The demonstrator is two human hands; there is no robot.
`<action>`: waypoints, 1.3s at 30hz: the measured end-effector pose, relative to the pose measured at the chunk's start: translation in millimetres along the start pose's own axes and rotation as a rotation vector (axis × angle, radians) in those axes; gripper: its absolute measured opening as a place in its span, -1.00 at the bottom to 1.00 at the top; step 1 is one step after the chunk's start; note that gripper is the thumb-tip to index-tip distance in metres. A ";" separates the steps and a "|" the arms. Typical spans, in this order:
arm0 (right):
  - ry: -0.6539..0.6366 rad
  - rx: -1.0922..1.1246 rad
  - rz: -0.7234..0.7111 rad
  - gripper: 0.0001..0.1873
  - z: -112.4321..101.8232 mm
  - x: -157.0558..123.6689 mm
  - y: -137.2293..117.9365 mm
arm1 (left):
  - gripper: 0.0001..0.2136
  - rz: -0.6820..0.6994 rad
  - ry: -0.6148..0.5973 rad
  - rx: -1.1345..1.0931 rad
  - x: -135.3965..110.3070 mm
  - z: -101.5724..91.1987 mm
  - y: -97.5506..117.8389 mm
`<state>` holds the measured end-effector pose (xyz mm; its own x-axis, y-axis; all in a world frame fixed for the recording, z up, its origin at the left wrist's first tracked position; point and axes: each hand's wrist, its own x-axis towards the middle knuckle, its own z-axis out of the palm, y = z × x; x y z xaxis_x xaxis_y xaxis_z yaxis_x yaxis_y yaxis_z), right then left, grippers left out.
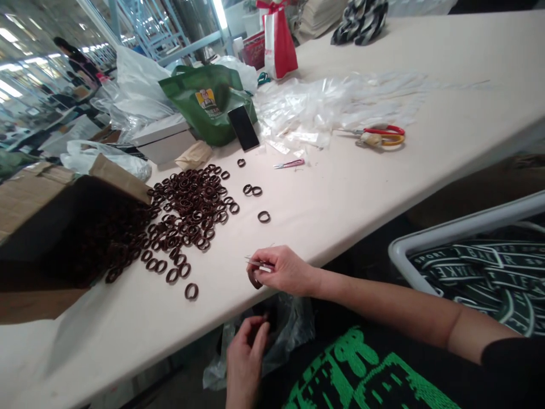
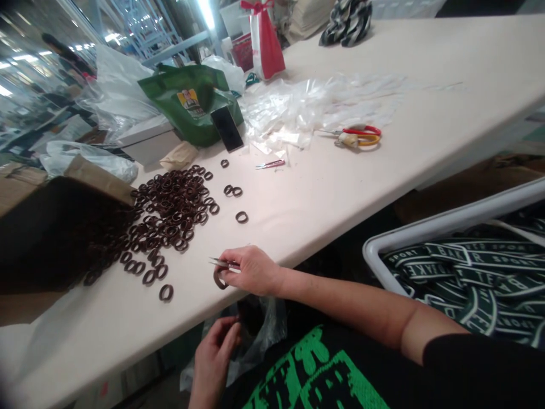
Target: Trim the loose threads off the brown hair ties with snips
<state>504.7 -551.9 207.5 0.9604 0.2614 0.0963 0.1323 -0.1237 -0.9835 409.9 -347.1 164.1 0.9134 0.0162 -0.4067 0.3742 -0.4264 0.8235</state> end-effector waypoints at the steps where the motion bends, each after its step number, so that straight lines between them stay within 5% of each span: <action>1: -0.005 -0.067 -0.033 -0.89 -0.4 -2.5 -0.5 | -0.73 0.018 0.004 0.120 -1.3 0.3 -6.1; 4: 0.004 -0.277 -0.122 -0.88 4.0 -9.8 -1.5 | -0.73 0.079 0.105 0.142 -4.3 1.2 -5.9; 8: -0.043 -0.437 -0.190 -0.89 12.6 -16.5 -5.4 | -0.56 0.219 0.263 -0.203 -4.9 5.1 29.5; 12: -0.103 -0.451 -0.139 -0.86 12.0 -19.7 -12.0 | -0.68 0.311 0.310 -0.294 -1.7 13.6 59.7; 21: -0.102 0.010 0.078 -0.87 3.2 -29.5 -7.9 | -0.80 0.482 0.421 0.183 -2.5 6.5 64.8; 26: -0.208 0.382 0.206 -0.77 -5.5 -30.5 -5.7 | -0.76 0.329 0.231 0.116 -4.4 -0.3 76.8; 34: -0.358 0.641 0.383 -0.69 -11.5 -28.9 -2.4 | -0.74 -0.005 -0.140 -0.662 1.2 12.0 83.3; 39: -0.380 0.643 0.365 -0.75 -13.8 -25.9 -6.9 | -0.76 -0.096 -0.152 -0.889 1.5 18.8 87.4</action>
<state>482.3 -571.0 213.9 0.7526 0.6303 -0.1908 -0.4480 0.2777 -0.8498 441.0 -401.3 228.0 0.8644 -0.1307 -0.4855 0.4910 0.4275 0.7591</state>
